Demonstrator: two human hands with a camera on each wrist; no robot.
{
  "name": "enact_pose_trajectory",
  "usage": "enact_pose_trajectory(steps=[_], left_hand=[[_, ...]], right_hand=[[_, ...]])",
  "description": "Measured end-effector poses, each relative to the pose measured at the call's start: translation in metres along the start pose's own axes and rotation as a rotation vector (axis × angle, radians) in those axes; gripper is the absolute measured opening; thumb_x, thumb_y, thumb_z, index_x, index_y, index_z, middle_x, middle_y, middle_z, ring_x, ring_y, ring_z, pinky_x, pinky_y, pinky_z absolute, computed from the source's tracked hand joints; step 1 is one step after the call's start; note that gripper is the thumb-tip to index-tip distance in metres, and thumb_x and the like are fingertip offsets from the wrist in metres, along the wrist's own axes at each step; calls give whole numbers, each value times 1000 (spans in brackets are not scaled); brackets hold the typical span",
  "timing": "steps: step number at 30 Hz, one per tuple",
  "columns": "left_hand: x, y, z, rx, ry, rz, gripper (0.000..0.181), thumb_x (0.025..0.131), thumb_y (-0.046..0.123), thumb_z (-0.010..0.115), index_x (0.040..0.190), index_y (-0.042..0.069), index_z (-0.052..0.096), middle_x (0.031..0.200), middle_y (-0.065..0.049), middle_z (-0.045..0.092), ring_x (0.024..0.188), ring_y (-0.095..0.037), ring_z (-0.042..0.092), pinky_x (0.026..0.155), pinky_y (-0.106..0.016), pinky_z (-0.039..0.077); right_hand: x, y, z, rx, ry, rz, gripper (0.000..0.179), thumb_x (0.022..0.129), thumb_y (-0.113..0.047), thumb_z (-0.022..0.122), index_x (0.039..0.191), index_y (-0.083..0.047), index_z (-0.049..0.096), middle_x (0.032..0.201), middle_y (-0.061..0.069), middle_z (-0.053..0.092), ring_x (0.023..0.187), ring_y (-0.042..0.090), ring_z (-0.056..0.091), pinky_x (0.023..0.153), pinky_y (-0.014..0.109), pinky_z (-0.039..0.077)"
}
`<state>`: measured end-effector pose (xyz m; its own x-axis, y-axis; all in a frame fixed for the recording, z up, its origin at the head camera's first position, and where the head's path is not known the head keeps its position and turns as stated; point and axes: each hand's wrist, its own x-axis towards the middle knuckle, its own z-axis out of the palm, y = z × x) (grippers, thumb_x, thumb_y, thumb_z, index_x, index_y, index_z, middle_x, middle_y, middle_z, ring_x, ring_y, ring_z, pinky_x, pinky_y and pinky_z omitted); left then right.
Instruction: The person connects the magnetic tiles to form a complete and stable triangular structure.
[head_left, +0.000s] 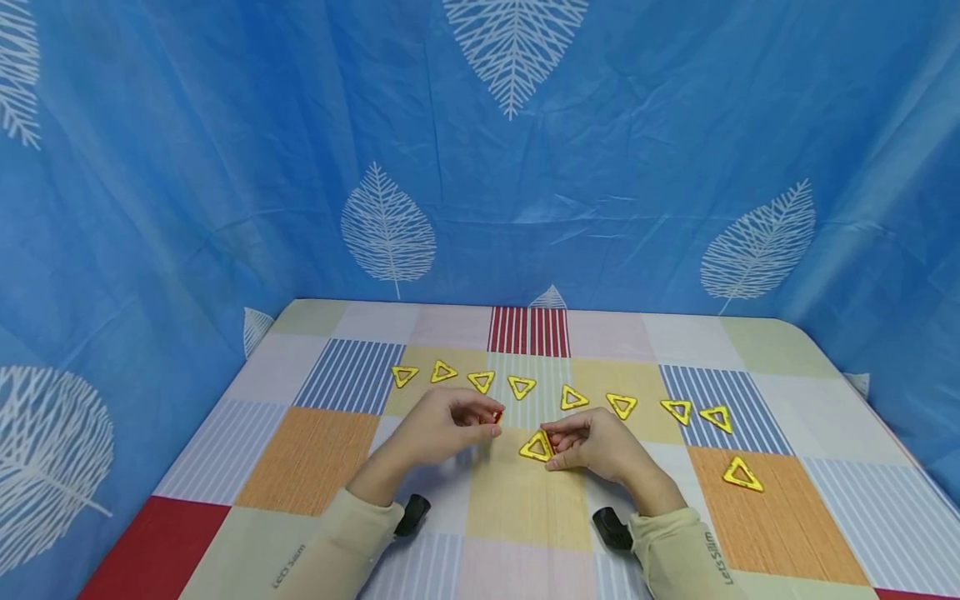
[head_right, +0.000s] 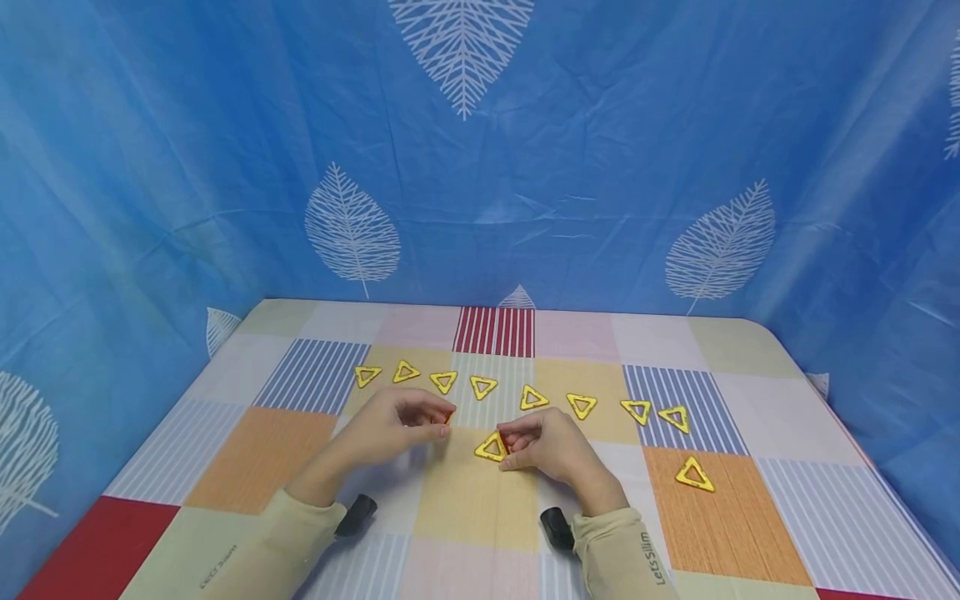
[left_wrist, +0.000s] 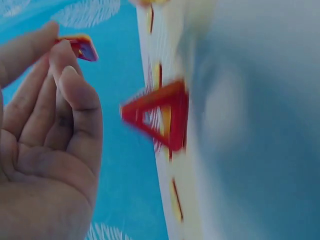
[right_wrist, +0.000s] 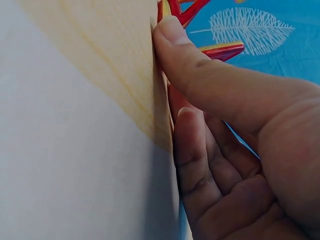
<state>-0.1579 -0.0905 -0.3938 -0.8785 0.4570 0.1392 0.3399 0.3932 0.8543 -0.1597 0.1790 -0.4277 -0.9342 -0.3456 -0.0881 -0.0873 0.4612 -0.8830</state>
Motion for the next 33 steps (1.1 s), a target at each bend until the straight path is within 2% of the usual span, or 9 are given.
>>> enact_pose_trajectory(steps=[6,11,20,27,33], left_hand=[[11,4,34,28,-12,-52,22,91,13,76,112,8,76,90,8,69,64,-11,62,52,-28,50],[18,4,50,48,2,-114,18,91,11,75,109,9,77,88,7,68,61,-10,61,52,-28,51],[19,5,54,78,17,-184,18,91,11,76,109,13,77,90,4,70,65,-9,63,58,-28,51],[21,7,55,50,-15,-226,18,93,8,73,111,10,75,89,0,70,59,-15,64,49,-29,49],[23,6,60,88,-23,-202,18,93,10,74,111,8,76,95,-1,72,62,-11,65,55,-26,50]], right_hand=[[-1,1,-1,-10,-2,-12,49,70,-5,92,114,7,73,81,4,72,72,17,66,64,26,54],[-1,0,-1,-33,3,-15,48,70,-6,92,112,7,73,80,4,73,72,16,67,64,26,54],[0,-3,1,-59,12,-13,45,71,-8,91,111,6,75,76,2,72,69,14,66,63,26,52],[2,-1,1,-64,26,-14,42,72,-10,92,108,4,76,76,3,73,68,14,66,62,26,52],[0,1,1,-88,35,-24,40,72,-12,92,107,2,77,77,1,73,67,13,65,61,25,51]])
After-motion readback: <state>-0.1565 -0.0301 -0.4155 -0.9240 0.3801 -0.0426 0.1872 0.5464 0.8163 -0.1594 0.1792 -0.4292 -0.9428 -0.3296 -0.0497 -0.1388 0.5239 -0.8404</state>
